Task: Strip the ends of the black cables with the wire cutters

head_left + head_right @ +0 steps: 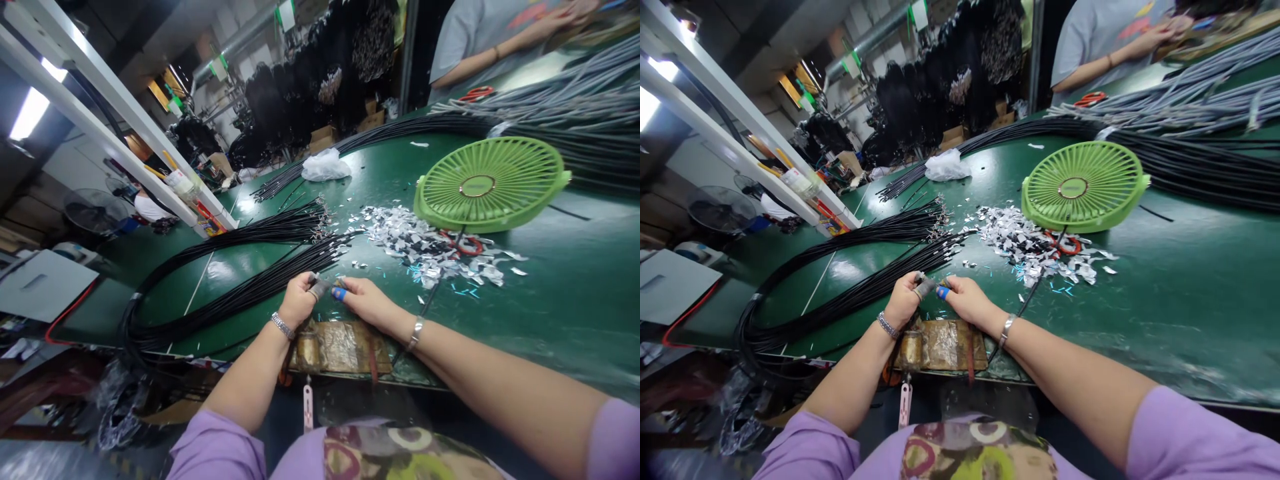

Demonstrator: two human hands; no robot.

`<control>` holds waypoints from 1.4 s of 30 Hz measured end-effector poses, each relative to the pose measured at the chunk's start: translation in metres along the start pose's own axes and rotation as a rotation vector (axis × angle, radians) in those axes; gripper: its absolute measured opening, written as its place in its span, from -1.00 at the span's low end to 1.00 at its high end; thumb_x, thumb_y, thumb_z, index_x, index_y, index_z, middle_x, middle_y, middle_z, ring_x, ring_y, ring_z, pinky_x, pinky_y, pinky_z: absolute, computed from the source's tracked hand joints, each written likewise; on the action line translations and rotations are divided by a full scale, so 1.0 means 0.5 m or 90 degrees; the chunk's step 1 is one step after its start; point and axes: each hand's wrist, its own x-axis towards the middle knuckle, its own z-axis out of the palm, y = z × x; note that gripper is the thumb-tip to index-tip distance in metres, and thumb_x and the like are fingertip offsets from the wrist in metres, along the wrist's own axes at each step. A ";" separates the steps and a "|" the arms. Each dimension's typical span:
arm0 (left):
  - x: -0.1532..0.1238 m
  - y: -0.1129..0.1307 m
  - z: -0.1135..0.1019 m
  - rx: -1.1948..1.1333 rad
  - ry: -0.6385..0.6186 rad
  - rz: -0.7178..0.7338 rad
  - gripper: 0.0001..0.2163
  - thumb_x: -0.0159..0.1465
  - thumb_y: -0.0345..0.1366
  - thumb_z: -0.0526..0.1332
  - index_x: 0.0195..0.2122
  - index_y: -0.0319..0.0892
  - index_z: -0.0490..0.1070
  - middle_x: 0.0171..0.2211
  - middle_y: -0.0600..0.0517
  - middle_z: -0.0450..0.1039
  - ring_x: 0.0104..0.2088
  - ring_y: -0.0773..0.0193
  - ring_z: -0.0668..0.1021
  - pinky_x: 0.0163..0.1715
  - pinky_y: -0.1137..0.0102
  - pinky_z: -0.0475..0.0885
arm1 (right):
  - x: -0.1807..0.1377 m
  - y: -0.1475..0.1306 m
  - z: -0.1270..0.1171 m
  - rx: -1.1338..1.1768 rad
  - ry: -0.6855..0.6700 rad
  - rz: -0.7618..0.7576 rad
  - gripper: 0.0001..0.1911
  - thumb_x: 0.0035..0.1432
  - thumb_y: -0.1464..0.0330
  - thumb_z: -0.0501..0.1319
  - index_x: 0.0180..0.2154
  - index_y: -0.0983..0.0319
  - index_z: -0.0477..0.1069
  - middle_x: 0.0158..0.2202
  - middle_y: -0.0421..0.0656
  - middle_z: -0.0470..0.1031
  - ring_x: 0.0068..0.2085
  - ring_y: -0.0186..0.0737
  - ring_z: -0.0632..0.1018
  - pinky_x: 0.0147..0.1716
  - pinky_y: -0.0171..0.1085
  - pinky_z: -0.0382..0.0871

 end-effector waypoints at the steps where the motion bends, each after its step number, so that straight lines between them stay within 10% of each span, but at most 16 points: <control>1: 0.001 -0.002 -0.001 0.026 0.003 0.012 -0.63 -0.08 -0.05 0.38 -0.58 -0.23 0.31 -0.64 0.18 0.24 -0.57 0.48 0.26 -0.54 0.52 0.18 | 0.003 0.003 0.000 -0.034 0.009 -0.009 -0.66 -0.01 0.14 0.16 -0.62 0.19 0.15 -0.65 -0.33 0.11 -0.54 -0.37 0.14 -0.52 -0.32 0.01; 11: -0.006 0.006 -0.004 -0.014 -0.039 -0.097 -0.59 -0.07 0.07 0.32 -0.49 -0.19 0.29 -0.74 0.23 0.19 -0.76 0.52 0.16 -0.75 0.54 0.01 | 0.003 -0.002 0.001 0.115 -0.031 0.007 -0.60 0.01 -0.01 0.13 -0.54 0.18 0.20 -0.68 -0.37 0.03 -0.63 -0.41 0.06 -0.61 -0.36 -0.04; 21: -0.006 0.016 -0.007 -0.081 -0.040 -0.151 -0.56 -0.10 0.08 0.33 -0.52 -0.18 0.21 -0.78 0.25 0.17 -0.82 0.56 0.13 -0.80 0.57 -0.07 | -0.012 -0.014 -0.023 -0.382 0.106 -0.225 -0.80 0.10 0.33 0.08 -0.56 0.18 0.23 -0.59 -0.19 0.29 -0.53 -0.29 0.24 -0.50 -0.28 0.03; 32: -0.010 0.011 -0.022 -0.096 -0.119 -0.133 -0.51 -0.10 0.14 0.34 -0.46 -0.18 0.25 -0.78 0.26 0.17 -0.82 0.55 0.12 -0.80 0.57 -0.08 | -0.002 -0.012 -0.017 0.075 -0.105 -0.019 -0.58 -0.02 -0.03 0.19 -0.48 0.19 0.25 -0.68 -0.35 0.13 -0.63 -0.41 0.13 -0.63 -0.36 -0.01; 42: -0.016 0.022 -0.011 -0.011 -0.202 -0.190 -0.55 -0.12 0.06 0.38 -0.47 -0.21 0.29 -0.78 0.22 0.20 -0.81 0.56 0.14 -0.81 0.55 -0.06 | -0.008 -0.025 -0.029 -0.220 0.080 -0.181 -0.70 0.09 0.16 0.10 -0.56 0.17 0.15 -0.62 -0.26 0.21 -0.53 -0.32 0.21 -0.51 -0.30 0.05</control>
